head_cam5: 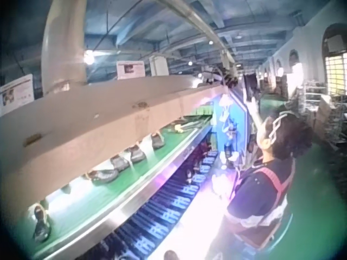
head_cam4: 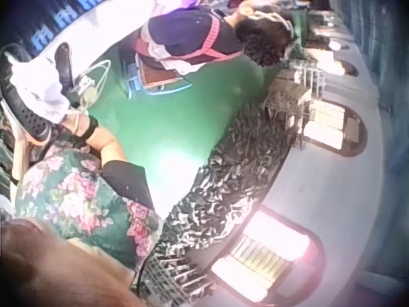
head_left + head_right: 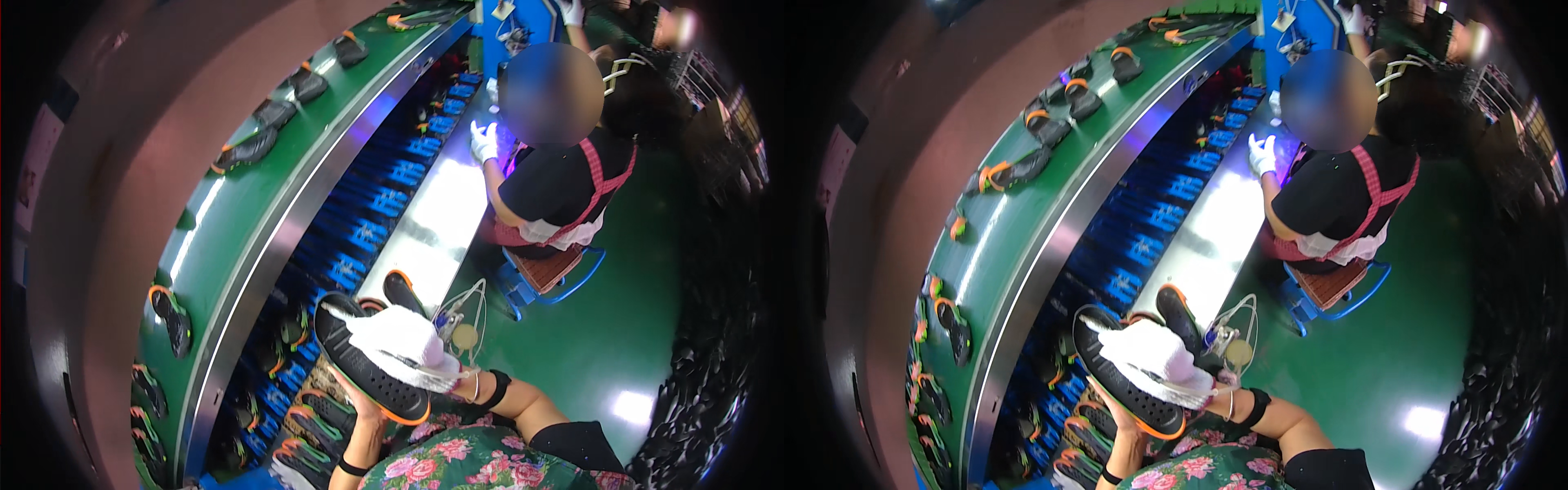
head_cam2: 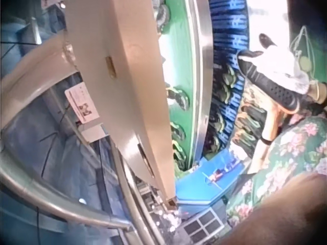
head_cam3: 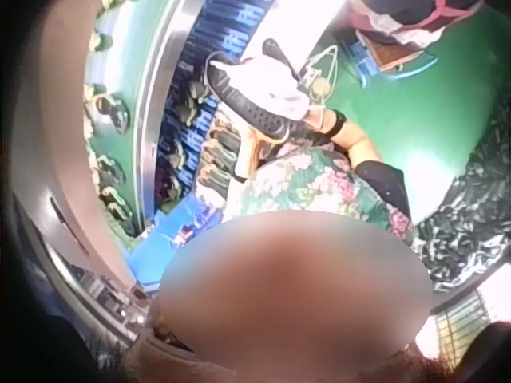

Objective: Applying adhesive to the bottom of shoe soles using a brush and cloth on a factory assembly line.

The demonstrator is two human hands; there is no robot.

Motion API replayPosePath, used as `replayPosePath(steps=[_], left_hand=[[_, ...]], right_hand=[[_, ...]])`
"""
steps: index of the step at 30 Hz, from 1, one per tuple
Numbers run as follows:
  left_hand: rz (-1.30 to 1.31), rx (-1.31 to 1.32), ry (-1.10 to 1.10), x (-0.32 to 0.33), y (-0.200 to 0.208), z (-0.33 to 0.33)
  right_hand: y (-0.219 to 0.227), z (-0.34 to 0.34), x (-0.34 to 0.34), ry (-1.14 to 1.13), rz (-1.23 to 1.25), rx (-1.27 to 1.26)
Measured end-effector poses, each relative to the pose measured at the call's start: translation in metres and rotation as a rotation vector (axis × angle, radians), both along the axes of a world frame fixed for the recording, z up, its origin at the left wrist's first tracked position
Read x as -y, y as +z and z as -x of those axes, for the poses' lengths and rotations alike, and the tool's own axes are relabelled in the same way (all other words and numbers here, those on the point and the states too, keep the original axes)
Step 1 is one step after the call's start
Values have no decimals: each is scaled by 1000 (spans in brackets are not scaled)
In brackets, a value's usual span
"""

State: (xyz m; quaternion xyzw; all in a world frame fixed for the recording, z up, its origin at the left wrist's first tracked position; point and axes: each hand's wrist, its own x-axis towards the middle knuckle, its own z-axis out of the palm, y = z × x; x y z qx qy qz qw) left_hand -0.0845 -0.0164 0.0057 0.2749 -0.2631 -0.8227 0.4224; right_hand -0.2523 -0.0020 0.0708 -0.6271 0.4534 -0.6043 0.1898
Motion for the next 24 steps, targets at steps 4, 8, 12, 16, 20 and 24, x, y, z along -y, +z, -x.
replayPosePath(steps=[4,8,12,16,20,24], left_hand=[[-4,44,80,-4,-1,-10],[-182,147,251,-4,-13,-19],[-166,118,205,-7,5,-19],[-223,94,174,-10,-5,-30],[-158,-558,64,-12,-43,-50],[-262,-73,258,-17,-35,-42]], right_hand=[[-4,-13,2,43,-37,165],[11,-17,7,-77,78,-140],[1,-24,6,6,49,-246],[-18,-43,4,137,45,-239],[3,-47,10,197,-45,12],[-8,-44,4,82,74,-203]])
